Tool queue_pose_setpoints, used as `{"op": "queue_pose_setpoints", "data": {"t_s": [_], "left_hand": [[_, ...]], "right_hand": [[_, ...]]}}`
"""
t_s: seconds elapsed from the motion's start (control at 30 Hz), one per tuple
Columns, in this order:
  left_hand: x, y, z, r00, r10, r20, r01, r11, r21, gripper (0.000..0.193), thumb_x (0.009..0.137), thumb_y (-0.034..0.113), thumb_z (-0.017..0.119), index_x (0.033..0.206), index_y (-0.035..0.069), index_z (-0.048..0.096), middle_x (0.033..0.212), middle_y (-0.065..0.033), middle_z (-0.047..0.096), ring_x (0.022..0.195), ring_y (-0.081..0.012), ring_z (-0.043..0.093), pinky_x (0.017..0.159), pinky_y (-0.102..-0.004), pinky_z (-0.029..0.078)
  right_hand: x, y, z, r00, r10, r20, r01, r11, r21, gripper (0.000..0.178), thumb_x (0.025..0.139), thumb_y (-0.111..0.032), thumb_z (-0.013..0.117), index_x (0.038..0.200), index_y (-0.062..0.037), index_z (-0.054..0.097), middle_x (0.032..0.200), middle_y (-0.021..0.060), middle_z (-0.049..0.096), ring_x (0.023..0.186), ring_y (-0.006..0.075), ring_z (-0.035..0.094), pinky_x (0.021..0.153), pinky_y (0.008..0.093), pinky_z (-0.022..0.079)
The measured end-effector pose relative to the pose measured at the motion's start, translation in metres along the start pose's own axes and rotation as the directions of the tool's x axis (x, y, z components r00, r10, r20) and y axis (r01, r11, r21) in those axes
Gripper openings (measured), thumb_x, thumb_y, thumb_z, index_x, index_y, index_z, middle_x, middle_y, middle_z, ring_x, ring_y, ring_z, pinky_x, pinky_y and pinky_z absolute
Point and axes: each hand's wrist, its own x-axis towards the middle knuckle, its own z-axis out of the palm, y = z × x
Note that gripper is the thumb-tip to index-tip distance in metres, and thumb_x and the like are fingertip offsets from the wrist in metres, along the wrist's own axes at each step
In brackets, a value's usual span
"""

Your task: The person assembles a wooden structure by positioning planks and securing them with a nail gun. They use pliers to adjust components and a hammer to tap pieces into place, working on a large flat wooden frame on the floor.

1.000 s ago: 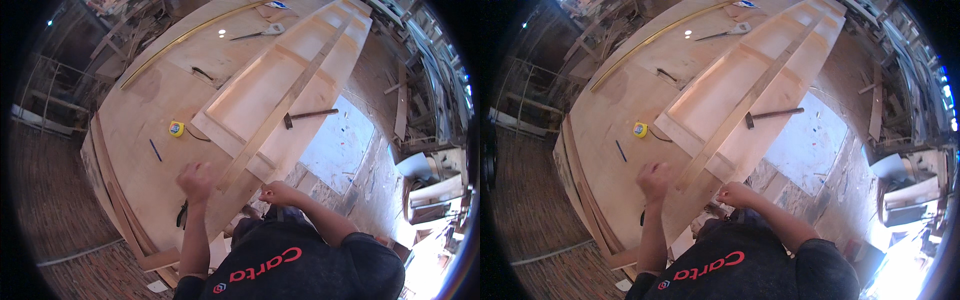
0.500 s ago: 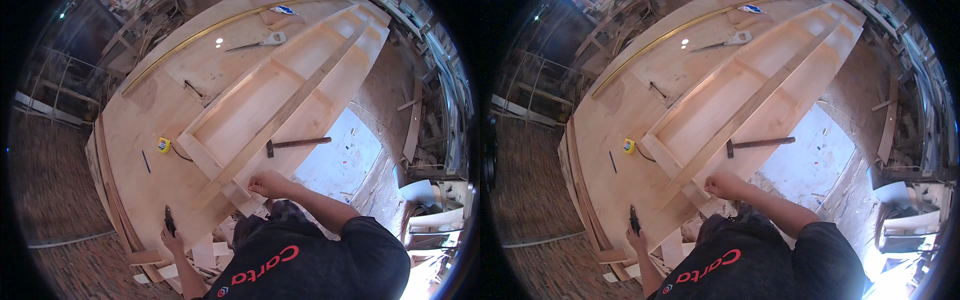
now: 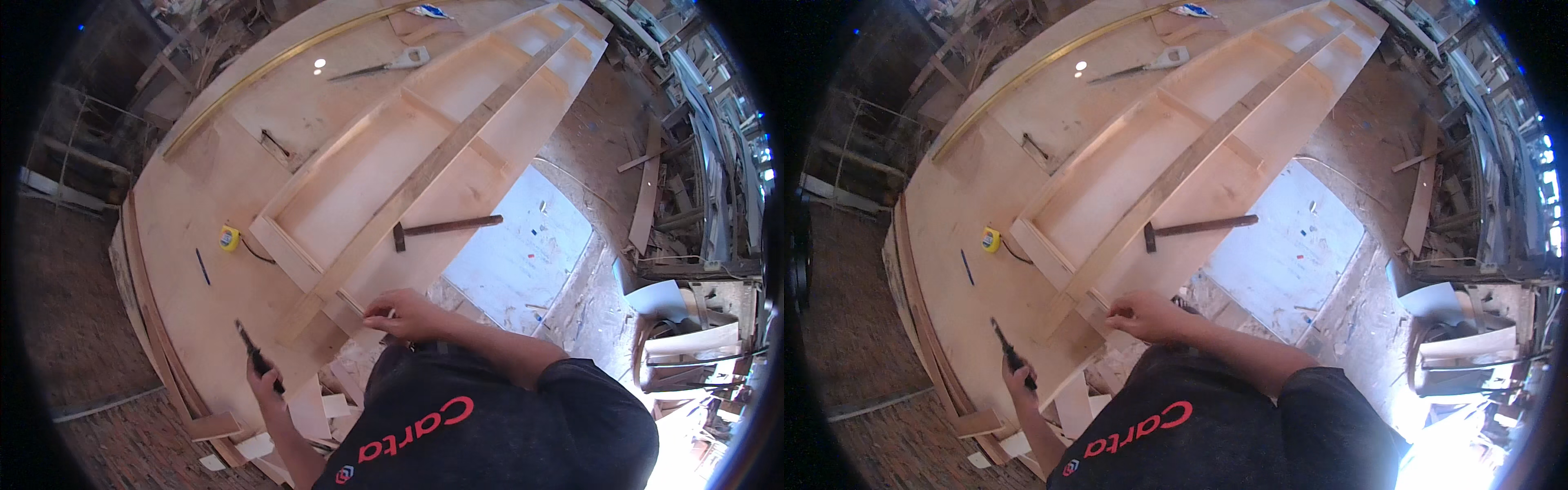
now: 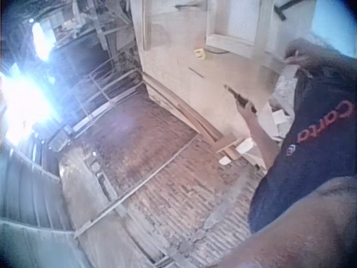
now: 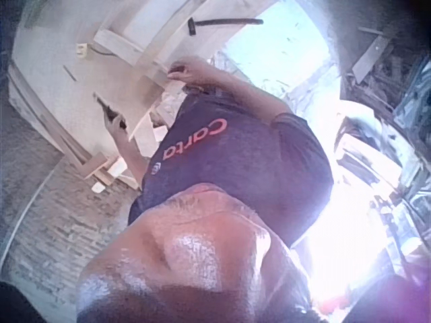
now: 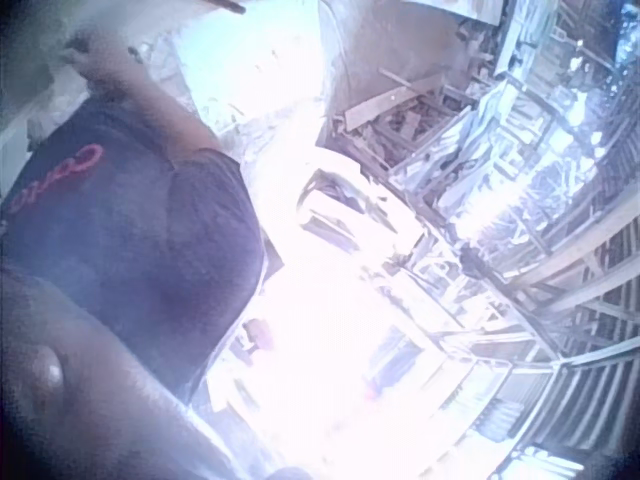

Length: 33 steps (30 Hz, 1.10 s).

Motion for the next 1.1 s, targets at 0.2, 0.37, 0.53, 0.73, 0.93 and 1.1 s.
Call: {"op": "queue_pose_setpoints", "data": {"t_s": [0.2,0.37,0.53,0.73,0.93,1.1], "left_hand": [[-0.003,0.032,0.196,0.866,0.273,0.418,-0.339,0.937,0.09,0.068,0.076,0.025,0.081,0.133,0.001,0.054,0.114,-0.0089,0.065,0.095,-0.0165,0.062,0.085,-0.0293,0.051],[0.011,0.06,0.3,0.799,0.136,0.585,-0.336,0.909,0.247,0.05,0.087,0.02,0.074,0.129,-0.002,0.056,0.111,-0.013,0.069,0.101,-0.0237,0.067,0.09,-0.0358,0.053],[0.019,0.032,0.368,0.734,0.205,0.647,-0.544,0.748,0.38,0.045,0.087,0.007,0.066,0.13,-0.004,0.055,0.12,-0.0225,0.066,0.11,-0.0315,0.067,0.095,-0.0389,0.052],[-0.004,-0.008,0.401,0.86,0.151,0.487,-0.314,0.91,0.272,0.049,0.092,0.006,0.056,0.138,-0.007,0.048,0.129,-0.0223,0.061,0.111,-0.0283,0.066,0.094,-0.0376,0.053],[-0.011,0.006,0.444,0.946,0.146,0.289,-0.186,0.976,0.114,0.046,0.096,0.011,0.054,0.137,-0.01,0.053,0.122,-0.0166,0.068,0.108,-0.0228,0.067,0.095,-0.0343,0.053],[0.0,0.05,0.459,0.929,0.14,0.342,-0.323,0.754,0.571,0.04,0.085,0.007,0.069,0.123,-0.004,0.064,0.107,-0.0151,0.064,0.097,-0.0237,0.063,0.089,-0.0358,0.052]], "right_hand": [[-0.003,-0.004,0.025,0.993,-0.063,-0.104,0.088,0.963,0.256,0.062,0.1,-0.041,0.068,0.143,-0.0001,0.05,0.13,0.0161,0.06,0.114,0.0251,0.061,0.098,0.0386,0.049],[-0.003,0.043,-0.048,0.988,0.076,-0.135,0.047,0.683,0.729,0.05,0.103,-0.032,0.064,0.142,-0.0038,0.049,0.121,0.0043,0.061,0.114,0.014,0.056,0.102,0.0337,0.045],[-0.019,0.084,-0.117,0.993,0.118,-0.012,-0.068,0.652,0.755,0.049,0.1,-0.031,0.068,0.139,-0.0039,0.054,0.123,0.0083,0.064,0.117,0.0186,0.057,0.103,0.0372,0.044],[-0.017,0.128,-0.169,0.985,-0.104,-0.141,0.166,0.816,0.554,0.042,0.097,-0.021,0.072,0.134,-0.0051,0.06,0.14,0.0159,0.055,0.135,0.0285,0.05,0.114,0.0411,0.037],[-0.005,0.13,-0.172,0.97,0.01,0.244,-0.228,0.389,0.892,0.038,0.1,-0.025,0.069,0.132,-0.005,0.064,0.134,0.0089,0.06,0.127,0.0177,0.052,0.112,0.0377,0.04],[0.005,0.112,-0.198,0.918,0.322,0.231,-0.327,0.284,0.902,0.046,0.1,-0.028,0.07,0.139,-0.0054,0.058,0.118,0.0023,0.068,0.108,0.0118,0.062,0.091,0.0275,0.052]]}}
